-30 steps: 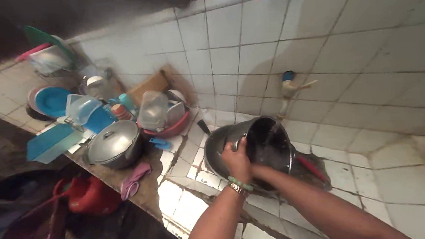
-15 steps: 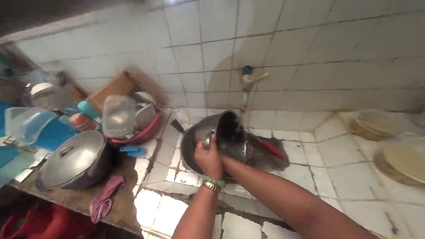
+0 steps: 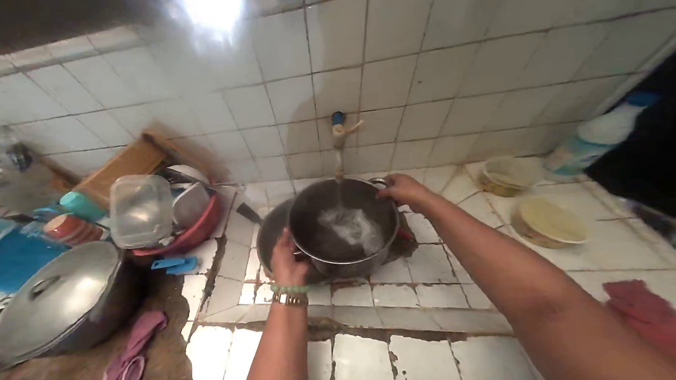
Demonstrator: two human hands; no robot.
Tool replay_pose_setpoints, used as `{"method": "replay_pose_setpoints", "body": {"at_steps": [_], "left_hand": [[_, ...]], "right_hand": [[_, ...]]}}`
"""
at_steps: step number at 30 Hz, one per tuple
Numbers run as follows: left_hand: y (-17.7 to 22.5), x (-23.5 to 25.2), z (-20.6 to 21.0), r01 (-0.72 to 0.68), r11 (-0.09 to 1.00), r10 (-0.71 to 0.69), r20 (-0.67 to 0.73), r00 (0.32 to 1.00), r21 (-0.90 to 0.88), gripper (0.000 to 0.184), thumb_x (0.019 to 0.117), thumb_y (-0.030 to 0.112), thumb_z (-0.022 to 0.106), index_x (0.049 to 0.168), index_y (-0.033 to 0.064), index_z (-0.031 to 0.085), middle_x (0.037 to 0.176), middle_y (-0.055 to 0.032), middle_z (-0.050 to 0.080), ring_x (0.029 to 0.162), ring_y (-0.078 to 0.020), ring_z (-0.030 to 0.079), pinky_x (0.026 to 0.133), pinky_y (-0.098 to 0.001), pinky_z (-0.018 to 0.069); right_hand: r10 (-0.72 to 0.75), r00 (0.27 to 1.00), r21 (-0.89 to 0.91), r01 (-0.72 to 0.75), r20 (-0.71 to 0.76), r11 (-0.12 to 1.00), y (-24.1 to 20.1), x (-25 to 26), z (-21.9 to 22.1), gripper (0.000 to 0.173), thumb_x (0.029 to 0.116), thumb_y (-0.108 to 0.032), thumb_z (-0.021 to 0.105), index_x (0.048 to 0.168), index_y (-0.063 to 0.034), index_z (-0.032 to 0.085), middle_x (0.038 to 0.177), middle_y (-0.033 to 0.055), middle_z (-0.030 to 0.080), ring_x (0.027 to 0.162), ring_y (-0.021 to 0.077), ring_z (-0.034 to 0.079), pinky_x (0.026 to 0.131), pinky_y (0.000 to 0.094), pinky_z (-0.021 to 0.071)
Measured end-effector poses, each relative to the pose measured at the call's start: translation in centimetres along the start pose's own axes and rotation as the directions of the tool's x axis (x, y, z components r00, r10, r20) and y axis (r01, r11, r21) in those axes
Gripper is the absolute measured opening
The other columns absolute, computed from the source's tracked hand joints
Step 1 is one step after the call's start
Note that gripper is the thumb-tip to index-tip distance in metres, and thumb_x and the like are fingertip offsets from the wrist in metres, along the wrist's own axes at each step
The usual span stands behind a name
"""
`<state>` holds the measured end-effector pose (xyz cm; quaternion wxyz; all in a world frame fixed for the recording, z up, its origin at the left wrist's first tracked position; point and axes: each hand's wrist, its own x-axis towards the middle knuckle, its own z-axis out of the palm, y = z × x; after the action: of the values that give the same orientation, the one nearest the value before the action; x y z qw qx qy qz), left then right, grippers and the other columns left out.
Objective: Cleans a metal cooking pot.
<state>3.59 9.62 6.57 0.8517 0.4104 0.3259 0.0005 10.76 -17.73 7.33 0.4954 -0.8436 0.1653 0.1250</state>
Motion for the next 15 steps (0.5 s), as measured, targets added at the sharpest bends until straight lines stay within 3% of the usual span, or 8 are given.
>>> {"method": "replay_pose_setpoints", "body": {"at_steps": [2, 4, 6, 11, 12, 13, 14, 15], "left_hand": [[-1.7, 1.5, -0.7, 0.122, 0.992, -0.123, 0.035, 0.992, 0.018, 0.030, 0.1078, 0.028, 0.046, 0.086, 0.0093, 0.054, 0.060, -0.0008, 0.051, 0.048, -0.0114, 0.051, 0.047, -0.0277, 0.0489], [-4.0, 2.3, -0.8, 0.198, 0.978, -0.201, 0.042, 0.979, 0.065, 0.036, 0.1081, 0.034, 0.043, 0.083, 0.0105, 0.054, 0.059, -0.0012, 0.052, 0.045, -0.0108, 0.050, 0.042, -0.0268, 0.0468], [-6.4, 2.2, -0.6, 0.235, 0.966, -0.247, 0.110, 0.963, 0.112, 0.039, 0.1094, 0.038, 0.040, 0.117, 0.0047, 0.059, 0.093, -0.0121, 0.067, 0.078, -0.0214, 0.066, 0.067, -0.0410, 0.0568], [-10.3, 0.3, 1.5, 0.091, 0.873, -0.202, 0.185, 0.962, 0.480, 0.044, 0.1133, 0.031, 0.031, 0.141, 0.0028, 0.050, 0.124, -0.0184, 0.062, 0.106, -0.0260, 0.061, 0.090, -0.0461, 0.0521], [-10.7, -0.3, 1.4, -0.021, 0.829, -0.144, 0.250, 0.958, 0.559, 0.041, 0.1135, 0.024, 0.030, 0.138, -0.0014, 0.050, 0.123, -0.0197, 0.060, 0.105, -0.0250, 0.059, 0.090, -0.0415, 0.0502], [-11.9, 0.1, 0.1, -0.286, 0.746, -0.001, 0.431, 0.903, 0.601, 0.038, 0.1128, 0.015, 0.033, 0.135, -0.0108, 0.051, 0.124, -0.0267, 0.060, 0.108, -0.0281, 0.060, 0.093, -0.0371, 0.0500], [-14.2, 2.6, -2.3, -0.697, 0.520, 0.237, 0.701, 0.673, 0.493, 0.040, 0.1095, 0.011, 0.039, 0.126, -0.0229, 0.054, 0.115, -0.0379, 0.063, 0.104, -0.0351, 0.067, 0.090, -0.0331, 0.0547], [-13.1, 1.7, -2.4, -0.734, 0.308, 0.121, 0.741, 0.661, 0.605, 0.042, 0.1091, 0.012, 0.039, 0.132, -0.0214, 0.052, 0.125, -0.0369, 0.062, 0.116, -0.0346, 0.064, 0.101, -0.0321, 0.0500]], "right_hand": [[-0.013, 0.998, 0.178, 0.025, -0.066, 0.984, -1.4, -1.6, -1.7, 0.049, 0.0932, -0.008, 0.072, 0.139, -0.0028, 0.055, 0.108, 0.0177, 0.063, 0.081, 0.0218, 0.056, 0.073, 0.0394, 0.0490], [-0.109, 0.986, 0.235, 0.136, -0.125, 0.962, -3.6, -4.6, -2.4, 0.051, 0.0933, -0.005, 0.071, 0.142, -0.0049, 0.053, 0.115, 0.0173, 0.063, 0.084, 0.0213, 0.057, 0.073, 0.0397, 0.0485], [-0.231, 0.963, 0.209, 0.257, -0.142, 0.944, -5.9, -7.6, -2.2, 0.057, 0.0928, -0.002, 0.070, 0.146, -0.0053, 0.050, 0.127, 0.0218, 0.062, 0.097, 0.0289, 0.063, 0.082, 0.0471, 0.0535], [-0.423, 0.892, -0.121, 0.407, -0.160, 0.905, -10.5, -13.1, 1.6, 0.053, 0.0940, -0.003, 0.066, 0.145, -0.0092, 0.054, 0.109, 0.0199, 0.069, 0.087, 0.0330, 0.068, 0.074, 0.0535, 0.0563], [-0.452, 0.880, -0.165, 0.429, -0.146, 0.888, -11.3, -13.8, 2.3, 0.051, 0.0942, -0.002, 0.065, 0.144, -0.0078, 0.054, 0.113, 0.0202, 0.070, 0.091, 0.0334, 0.069, 0.078, 0.0537, 0.0570], [-0.486, 0.866, -0.205, 0.458, -0.116, 0.865, -11.9, -14.3, 2.9, 0.050, 0.0942, -0.001, 0.065, 0.143, -0.0057, 0.055, 0.115, 0.0206, 0.069, 0.095, 0.0336, 0.069, 0.081, 0.0532, 0.0572], [-0.511, 0.857, -0.248, 0.482, -0.067, 0.840, -12.3, -14.6, 3.5, 0.049, 0.0945, -0.002, 0.065, 0.142, -0.0044, 0.056, 0.118, 0.0212, 0.068, 0.099, 0.0341, 0.069, 0.086, 0.0528, 0.0567], [-0.527, 0.850, -0.296, 0.502, -0.007, 0.813, -12.7, -14.9, 4.1, 0.048, 0.0946, -0.002, 0.065, 0.142, -0.0039, 0.058, 0.121, 0.0212, 0.068, 0.105, 0.0342, 0.068, 0.090, 0.0520, 0.0561]]}}
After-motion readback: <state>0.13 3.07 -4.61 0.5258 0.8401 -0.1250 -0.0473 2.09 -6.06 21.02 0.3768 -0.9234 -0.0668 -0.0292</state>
